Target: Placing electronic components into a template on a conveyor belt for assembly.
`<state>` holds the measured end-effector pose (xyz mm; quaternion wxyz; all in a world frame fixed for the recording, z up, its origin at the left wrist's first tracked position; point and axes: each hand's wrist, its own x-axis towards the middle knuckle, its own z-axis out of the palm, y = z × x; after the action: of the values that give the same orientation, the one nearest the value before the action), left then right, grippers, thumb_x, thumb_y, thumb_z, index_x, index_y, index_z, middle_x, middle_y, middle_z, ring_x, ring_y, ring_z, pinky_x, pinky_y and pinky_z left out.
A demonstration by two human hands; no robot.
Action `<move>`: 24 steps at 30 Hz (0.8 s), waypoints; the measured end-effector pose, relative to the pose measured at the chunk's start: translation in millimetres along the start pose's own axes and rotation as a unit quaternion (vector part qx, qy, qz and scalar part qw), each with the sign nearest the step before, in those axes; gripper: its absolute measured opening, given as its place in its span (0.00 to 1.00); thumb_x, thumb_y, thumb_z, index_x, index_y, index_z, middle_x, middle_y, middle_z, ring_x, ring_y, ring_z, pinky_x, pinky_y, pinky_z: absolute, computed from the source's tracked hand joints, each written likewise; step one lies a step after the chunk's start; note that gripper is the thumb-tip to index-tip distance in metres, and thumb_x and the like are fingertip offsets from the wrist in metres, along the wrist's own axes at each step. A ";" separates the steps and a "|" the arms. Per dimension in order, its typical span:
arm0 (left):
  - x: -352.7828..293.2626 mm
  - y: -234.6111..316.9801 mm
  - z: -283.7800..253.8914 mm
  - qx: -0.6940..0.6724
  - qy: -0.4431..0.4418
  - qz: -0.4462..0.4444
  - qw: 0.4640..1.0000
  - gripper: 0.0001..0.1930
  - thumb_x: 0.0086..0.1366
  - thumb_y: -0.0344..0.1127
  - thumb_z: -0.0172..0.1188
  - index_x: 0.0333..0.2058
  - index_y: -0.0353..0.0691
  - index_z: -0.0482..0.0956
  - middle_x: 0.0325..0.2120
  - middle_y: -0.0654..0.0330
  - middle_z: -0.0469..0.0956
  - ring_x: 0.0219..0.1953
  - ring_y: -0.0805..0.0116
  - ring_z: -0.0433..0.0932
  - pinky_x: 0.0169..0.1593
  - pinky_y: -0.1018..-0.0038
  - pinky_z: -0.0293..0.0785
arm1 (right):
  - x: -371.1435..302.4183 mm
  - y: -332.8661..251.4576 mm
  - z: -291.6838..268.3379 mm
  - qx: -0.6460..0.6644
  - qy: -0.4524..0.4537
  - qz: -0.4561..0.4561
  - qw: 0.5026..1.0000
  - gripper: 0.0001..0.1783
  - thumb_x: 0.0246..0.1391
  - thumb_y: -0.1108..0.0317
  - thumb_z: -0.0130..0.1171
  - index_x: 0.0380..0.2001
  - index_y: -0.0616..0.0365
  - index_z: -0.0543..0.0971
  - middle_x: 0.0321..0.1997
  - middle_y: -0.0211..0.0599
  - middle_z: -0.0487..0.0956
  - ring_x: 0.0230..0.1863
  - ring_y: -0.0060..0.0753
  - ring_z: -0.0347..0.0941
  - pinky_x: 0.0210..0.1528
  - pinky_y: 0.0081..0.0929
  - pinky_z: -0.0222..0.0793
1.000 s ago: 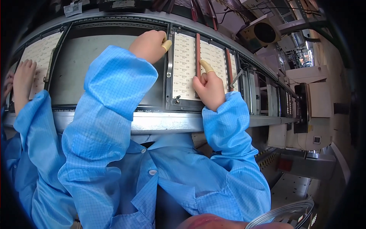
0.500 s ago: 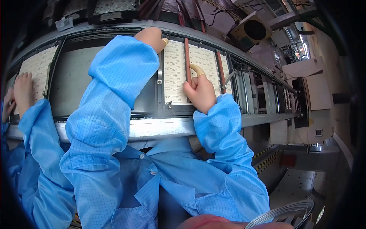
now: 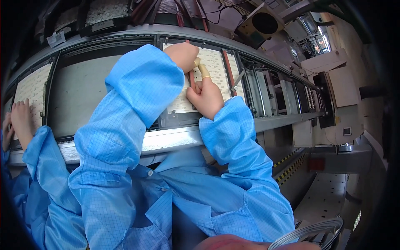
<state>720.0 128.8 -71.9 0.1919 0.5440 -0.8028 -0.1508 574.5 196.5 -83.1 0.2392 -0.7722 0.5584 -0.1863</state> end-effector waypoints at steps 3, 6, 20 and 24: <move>-12.0 1.0 -9.3 0.019 0.029 0.002 0.999 0.14 0.58 0.43 0.53 0.30 0.36 0.74 0.28 0.49 0.76 0.33 0.50 0.75 0.37 0.60 0.70 | -1.1 -1.3 -0.2 -0.005 0.000 -0.002 1.000 0.40 0.45 0.67 0.55 0.60 0.65 0.51 0.15 0.34 0.72 0.17 0.30 0.70 0.24 0.27 0.64; -39.2 -9.5 -25.7 0.000 0.127 -0.022 0.992 0.15 0.57 0.44 0.55 0.28 0.34 0.74 0.26 0.48 0.75 0.30 0.50 0.74 0.34 0.61 0.69 | -3.3 -0.6 -2.9 -0.007 0.007 -0.018 1.000 0.37 0.45 0.64 0.57 0.58 0.64 0.56 0.13 0.34 0.71 0.18 0.31 0.70 0.25 0.29 0.66; -107.7 -129.0 -43.1 0.011 0.147 -0.279 0.949 0.11 0.58 0.37 0.56 0.34 0.34 0.77 0.27 0.51 0.78 0.30 0.60 0.76 0.36 0.70 0.69 | -12.3 -74.7 62.0 -0.195 0.158 -0.180 0.951 0.12 0.44 0.70 0.55 0.35 0.59 0.74 0.33 0.39 0.66 0.40 0.40 0.64 0.39 0.36 0.60; -105.9 -139.6 -42.8 0.002 0.094 -0.295 0.951 0.10 0.59 0.35 0.55 0.37 0.35 0.78 0.33 0.50 0.77 0.36 0.55 0.76 0.40 0.67 0.70 | -15.0 -69.4 53.0 -0.240 0.129 -0.155 0.950 0.10 0.45 0.71 0.51 0.34 0.58 0.75 0.34 0.39 0.66 0.40 0.38 0.64 0.40 0.35 0.57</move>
<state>889.5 175.4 -112.4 0.2123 0.7689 -0.5847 -0.1475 652.9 237.5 -86.7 -0.0590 -0.8531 0.4865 -0.1791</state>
